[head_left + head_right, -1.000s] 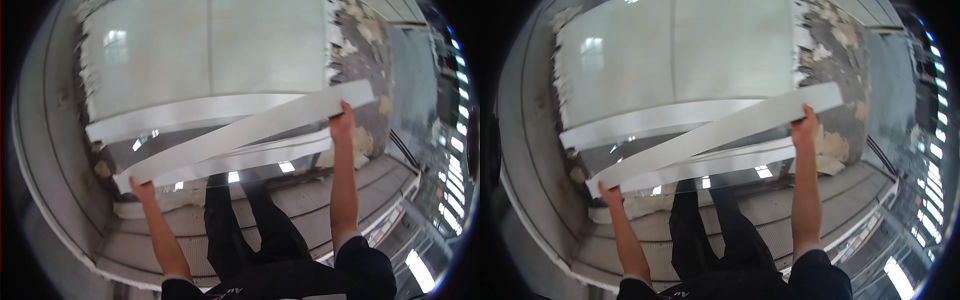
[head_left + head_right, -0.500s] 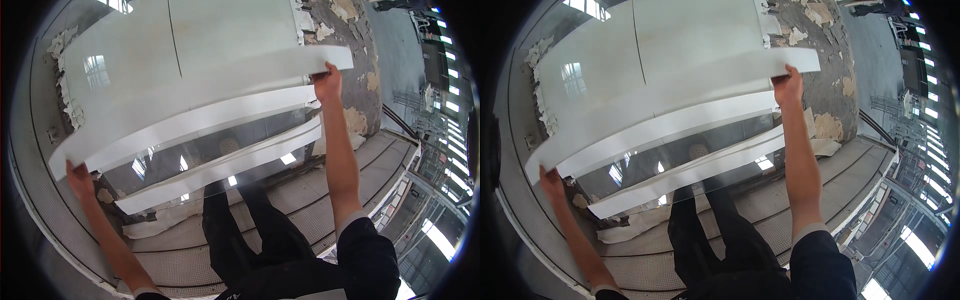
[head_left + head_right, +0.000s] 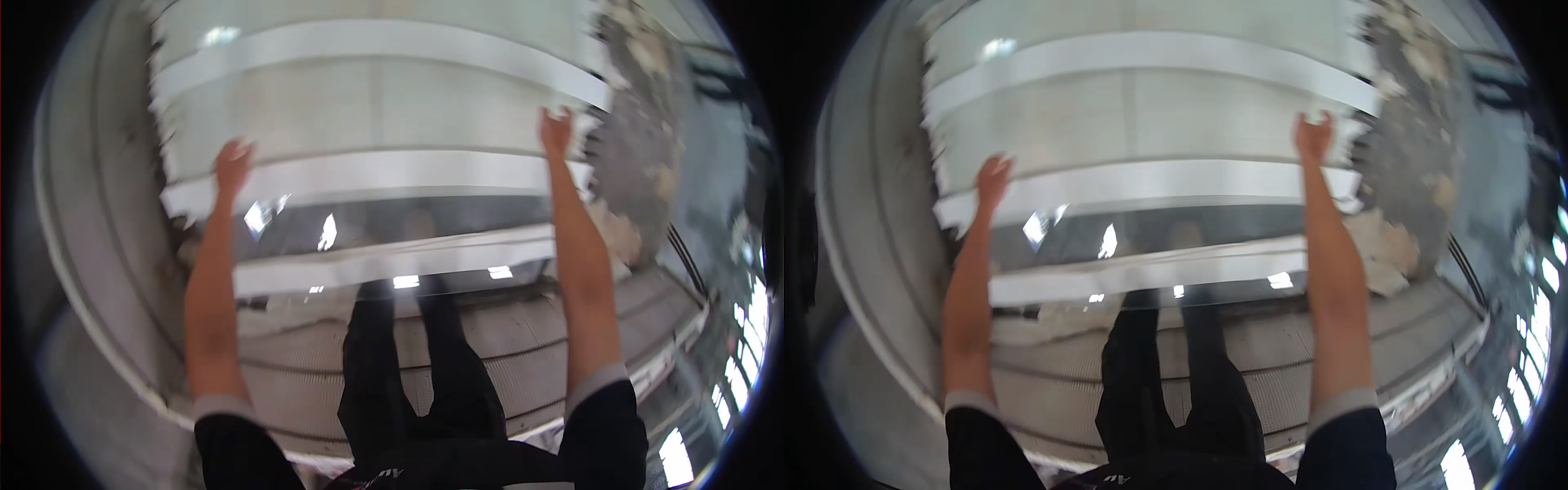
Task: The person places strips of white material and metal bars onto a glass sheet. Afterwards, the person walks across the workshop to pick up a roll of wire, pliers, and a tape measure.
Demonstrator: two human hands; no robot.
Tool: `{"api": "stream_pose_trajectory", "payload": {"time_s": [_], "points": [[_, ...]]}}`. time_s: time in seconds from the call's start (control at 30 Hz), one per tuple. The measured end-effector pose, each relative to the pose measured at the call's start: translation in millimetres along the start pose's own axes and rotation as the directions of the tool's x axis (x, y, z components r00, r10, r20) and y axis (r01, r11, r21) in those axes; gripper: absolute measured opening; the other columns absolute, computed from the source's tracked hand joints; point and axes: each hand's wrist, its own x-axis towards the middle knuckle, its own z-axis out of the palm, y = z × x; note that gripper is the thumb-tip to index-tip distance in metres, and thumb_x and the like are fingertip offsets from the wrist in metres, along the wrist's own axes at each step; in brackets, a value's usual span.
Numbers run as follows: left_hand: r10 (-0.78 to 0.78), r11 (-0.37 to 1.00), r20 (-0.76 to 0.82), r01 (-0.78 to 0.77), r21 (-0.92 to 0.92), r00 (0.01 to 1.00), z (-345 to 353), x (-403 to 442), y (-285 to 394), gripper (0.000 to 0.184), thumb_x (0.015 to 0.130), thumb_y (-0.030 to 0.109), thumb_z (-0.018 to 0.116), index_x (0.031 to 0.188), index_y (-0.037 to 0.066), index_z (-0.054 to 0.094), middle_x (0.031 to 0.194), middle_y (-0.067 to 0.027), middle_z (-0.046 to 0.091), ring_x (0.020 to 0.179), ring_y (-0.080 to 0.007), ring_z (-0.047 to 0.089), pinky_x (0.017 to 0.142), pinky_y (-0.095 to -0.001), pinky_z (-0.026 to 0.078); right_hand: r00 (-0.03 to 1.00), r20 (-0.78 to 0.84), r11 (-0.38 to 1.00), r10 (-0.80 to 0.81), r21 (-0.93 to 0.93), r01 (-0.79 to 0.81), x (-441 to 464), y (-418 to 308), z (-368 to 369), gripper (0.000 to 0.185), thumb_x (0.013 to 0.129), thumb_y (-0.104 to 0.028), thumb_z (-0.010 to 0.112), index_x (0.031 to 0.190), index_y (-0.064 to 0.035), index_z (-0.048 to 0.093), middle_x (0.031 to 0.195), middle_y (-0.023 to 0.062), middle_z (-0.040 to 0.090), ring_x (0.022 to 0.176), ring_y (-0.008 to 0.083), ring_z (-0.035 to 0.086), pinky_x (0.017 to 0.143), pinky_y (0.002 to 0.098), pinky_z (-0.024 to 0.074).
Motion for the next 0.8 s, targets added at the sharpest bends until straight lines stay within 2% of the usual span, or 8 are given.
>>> {"api": "stream_pose_trajectory", "payload": {"time_s": [0.03, 0.07, 0.13, 0.2, 0.3, 0.43, 0.53, 0.8], "points": [[0.155, 0.986, -0.201, -0.139, 0.093, 0.967, 14, -7, 3, 0.039, 0.078, 0.032, 0.071, 0.104, 0.004, 0.063, 0.105, -0.0139, 0.063, 0.101, -0.0287, 0.059, 0.088, -0.0391, 0.046, 0.996, -0.077, 0.988, 0.050, 0.147, -0.039, -12, -44, -16, 0.066, 0.079, -0.044, 0.064, 0.127, -0.0035, 0.043, 0.112, 0.0225, 0.059, 0.104, 0.0364, 0.057, 0.089, 0.0453, 0.0443], [0.150, 0.982, -0.226, -0.119, 0.144, 0.963, 13, -7, 14, 0.041, 0.077, 0.034, 0.071, 0.105, 0.005, 0.063, 0.106, -0.0144, 0.062, 0.104, -0.0292, 0.057, 0.091, -0.0401, 0.044, 0.995, -0.096, 0.990, -0.034, 0.133, 0.047, -17, -77, -29, 0.066, 0.078, -0.044, 0.065, 0.129, -0.0064, 0.044, 0.116, 0.0233, 0.057, 0.106, 0.0378, 0.055, 0.091, 0.0464, 0.0429], [0.067, 0.981, -0.166, -0.035, 0.189, 0.984, 5, -3, 47, 0.047, 0.078, 0.033, 0.068, 0.116, 0.007, 0.057, 0.120, -0.0156, 0.055, 0.111, -0.0325, 0.051, 0.094, -0.0418, 0.043, 0.995, 0.056, 0.982, -0.078, 0.174, 0.067, -27, -142, -58, 0.073, 0.078, -0.047, 0.065, 0.137, -0.0118, 0.039, 0.135, 0.0230, 0.043, 0.127, 0.0359, 0.040, 0.102, 0.0468, 0.0353], [-0.031, 0.971, -0.101, 0.054, 0.233, 0.994, -11, 0, 86, 0.055, 0.079, 0.034, 0.066, 0.125, 0.009, 0.050, 0.131, -0.0168, 0.045, 0.119, -0.0334, 0.045, 0.096, -0.0438, 0.042, 0.990, 0.083, 0.974, -0.111, 0.210, 0.091, -26, -179, -55, 0.074, 0.079, -0.051, 0.062, 0.139, -0.0152, 0.038, 0.139, 0.0230, 0.038, 0.130, 0.0374, 0.035, 0.104, 0.0486, 0.0323], [0.090, 0.931, -0.098, -0.049, 0.361, 0.991, -4, 23, 96, 0.064, 0.082, 0.041, 0.061, 0.136, 0.013, 0.040, 0.141, -0.0187, 0.035, 0.131, -0.0350, 0.032, 0.104, -0.0477, 0.033, 0.981, 0.158, 0.981, -0.108, 0.175, 0.080, -18, -213, -41, 0.076, 0.080, -0.061, 0.055, 0.142, -0.0222, 0.034, 0.144, 0.0232, 0.030, 0.134, 0.0406, 0.028, 0.106, 0.0531, 0.0266], [0.163, 0.900, -0.116, -0.100, 0.423, 0.980, 10, 59, 121, 0.072, 0.083, 0.046, 0.057, 0.143, 0.015, 0.030, 0.149, -0.0202, 0.022, 0.137, -0.0412, 0.018, 0.107, -0.0528, 0.026, 0.957, 0.274, 0.994, -0.093, -0.023, 0.103, -21, -217, -18, 0.081, 0.079, -0.071, 0.048, 0.145, -0.0292, 0.028, 0.147, 0.0240, 0.023, 0.135, 0.0438, 0.024, 0.106, 0.0591, 0.0211], [0.170, 0.896, -0.095, -0.114, 0.429, 0.981, 17, 84, 144, 0.070, 0.082, 0.040, 0.056, 0.142, 0.015, 0.030, 0.150, -0.0211, 0.019, 0.134, -0.0492, 0.021, 0.099, -0.0540, 0.036, 0.953, 0.268, 0.978, -0.144, -0.107, 0.178, -26, -211, -20, 0.081, 0.078, -0.073, 0.047, 0.146, -0.0329, 0.026, 0.151, 0.0221, 0.017, 0.138, 0.0437, 0.017, 0.105, 0.0662, 0.0140], [0.026, 0.939, 0.143, -0.073, 0.337, 0.989, 37, 94, 155, 0.073, 0.083, 0.034, 0.050, 0.148, 0.020, 0.017, 0.155, -0.0149, 0.008, 0.141, -0.0394, 0.010, 0.107, -0.0577, 0.022, 0.926, 0.282, 0.910, -0.251, -0.258, 0.325, -5, -173, -28, 0.080, 0.078, -0.075, 0.045, 0.146, -0.0388, 0.021, 0.152, 0.0192, 0.015, 0.140, 0.0426, 0.011, 0.104, 0.0678, 0.0104]]}}
